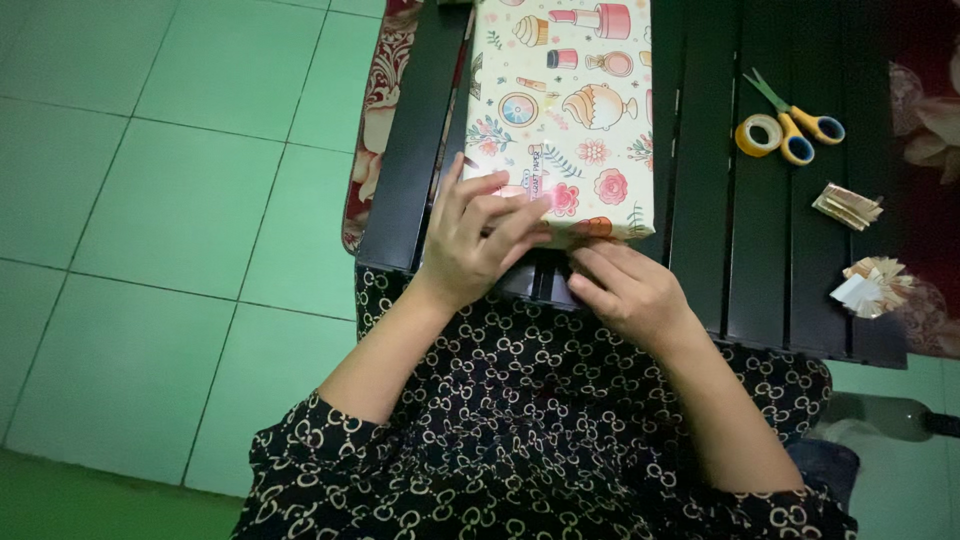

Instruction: The person wraps a rectangular box with patterned gift paper on a dark slatted table. They fold the paper edges, cut tape with scissors, and press the tape to seal the package. A second wrapped gift is visible nearby.

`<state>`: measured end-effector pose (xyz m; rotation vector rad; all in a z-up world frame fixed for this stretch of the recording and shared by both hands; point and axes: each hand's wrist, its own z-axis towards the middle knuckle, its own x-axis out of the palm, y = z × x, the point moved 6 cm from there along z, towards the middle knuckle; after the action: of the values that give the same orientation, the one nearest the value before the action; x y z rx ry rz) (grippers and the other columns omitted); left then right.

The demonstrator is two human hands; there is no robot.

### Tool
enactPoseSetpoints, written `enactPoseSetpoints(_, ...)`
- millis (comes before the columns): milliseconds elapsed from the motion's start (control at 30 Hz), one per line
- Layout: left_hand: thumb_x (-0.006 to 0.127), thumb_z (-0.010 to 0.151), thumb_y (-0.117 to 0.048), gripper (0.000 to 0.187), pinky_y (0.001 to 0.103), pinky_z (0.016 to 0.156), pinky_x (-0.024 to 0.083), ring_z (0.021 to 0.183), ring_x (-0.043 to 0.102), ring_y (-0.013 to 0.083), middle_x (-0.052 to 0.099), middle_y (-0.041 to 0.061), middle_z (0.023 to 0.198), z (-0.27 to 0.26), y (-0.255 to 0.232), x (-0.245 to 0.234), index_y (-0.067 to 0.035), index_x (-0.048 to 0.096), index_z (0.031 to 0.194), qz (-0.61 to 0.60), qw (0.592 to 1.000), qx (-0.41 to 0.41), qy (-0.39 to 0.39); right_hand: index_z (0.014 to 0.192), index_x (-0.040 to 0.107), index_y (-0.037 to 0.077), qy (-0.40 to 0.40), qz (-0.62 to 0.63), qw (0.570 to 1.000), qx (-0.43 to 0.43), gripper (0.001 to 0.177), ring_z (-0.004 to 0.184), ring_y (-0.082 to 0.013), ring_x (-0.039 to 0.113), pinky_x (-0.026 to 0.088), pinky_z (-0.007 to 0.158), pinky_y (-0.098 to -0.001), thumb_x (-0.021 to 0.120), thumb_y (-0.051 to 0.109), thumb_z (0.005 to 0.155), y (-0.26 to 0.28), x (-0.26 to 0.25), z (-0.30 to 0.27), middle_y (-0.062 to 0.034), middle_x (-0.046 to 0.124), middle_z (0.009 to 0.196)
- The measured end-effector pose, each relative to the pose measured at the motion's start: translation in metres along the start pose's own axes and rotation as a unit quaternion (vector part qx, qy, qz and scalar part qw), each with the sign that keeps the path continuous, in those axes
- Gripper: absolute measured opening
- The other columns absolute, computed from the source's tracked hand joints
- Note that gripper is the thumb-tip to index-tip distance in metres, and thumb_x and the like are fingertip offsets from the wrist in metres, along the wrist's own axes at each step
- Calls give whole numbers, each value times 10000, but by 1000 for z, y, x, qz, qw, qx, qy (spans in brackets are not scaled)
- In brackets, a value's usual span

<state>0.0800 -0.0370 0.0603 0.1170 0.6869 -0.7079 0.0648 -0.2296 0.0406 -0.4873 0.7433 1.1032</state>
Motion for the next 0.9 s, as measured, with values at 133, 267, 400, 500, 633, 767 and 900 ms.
enactPoseSetpoints(133, 894, 875, -370, 484, 614, 1211, 412, 1235, 532, 219, 534, -29, 1123, 1, -2, -4, -267, 718, 1313, 10, 1000, -4, 23, 1436, 309, 139, 10, 38, 999, 25, 661, 1093, -319, 708, 605, 939, -396, 712, 14, 928, -1, -1, -3, -161, 687, 1226)
enactPoseSetpoints(267, 892, 880, -366, 466, 616, 1212, 406, 1234, 537, 225, 531, -25, 1129, 5, -3, -3, -269, 716, 1301, 13, 999, -13, 33, 1426, 316, 144, 66, 32, 995, 64, 660, 1120, -327, 703, 599, 964, -426, 702, 30, 904, -2, 1, -13, -180, 687, 1238)
enactPoseSetpoints(400, 887, 871, -364, 469, 632, 1212, 390, 1226, 533, 244, 519, -11, 1132, 5, -4, -3, -264, 709, 1293, 1, 999, -20, 37, 1475, 249, 167, -16, 74, 994, 77, 759, 1146, -316, 703, 601, 996, -406, 736, -26, 926, 0, -9, -18, -166, 675, 1279)
enactPoseSetpoints(500, 897, 866, -332, 477, 622, 1225, 358, 1225, 535, 242, 524, -15, 1143, 3, -6, -3, -260, 699, 1295, 8, 999, -21, 27, 1545, 157, 189, -155, 81, 977, 123, 924, 1195, -304, 672, 595, 1061, -405, 797, -54, 924, -6, -21, -16, -164, 642, 1288)
enactPoseSetpoints(633, 906, 864, -327, 519, 626, 1237, 284, 1200, 522, 226, 520, -18, 1147, 0, -9, -2, -247, 689, 1328, 39, 999, -11, 23, 1581, 117, 217, -197, 16, 950, 244, 1079, 1244, -346, 595, 529, 1103, -462, 882, 20, 846, -20, -16, -7, -191, 579, 1269)
enactPoseSetpoints(767, 926, 874, -351, 555, 601, 1260, 280, 1212, 517, 229, 497, -5, 1166, -2, -9, 3, -234, 674, 1355, 33, 999, -16, 33, 1611, 35, 230, -210, 70, 945, 242, 1134, 1283, -296, 610, 521, 1106, -424, 878, -8, 889, -26, -15, -3, -111, 607, 1300)
enactPoseSetpoints(900, 926, 834, -385, 534, 604, 1243, 285, 1193, 507, 242, 484, 15, 1165, -4, -11, 8, -217, 667, 1270, 25, 998, -45, 19, 1609, 39, 262, -195, 70, 954, 216, 1191, 1247, -296, 607, 534, 1142, -462, 914, 31, 835, -32, -13, -6, -133, 592, 1286)
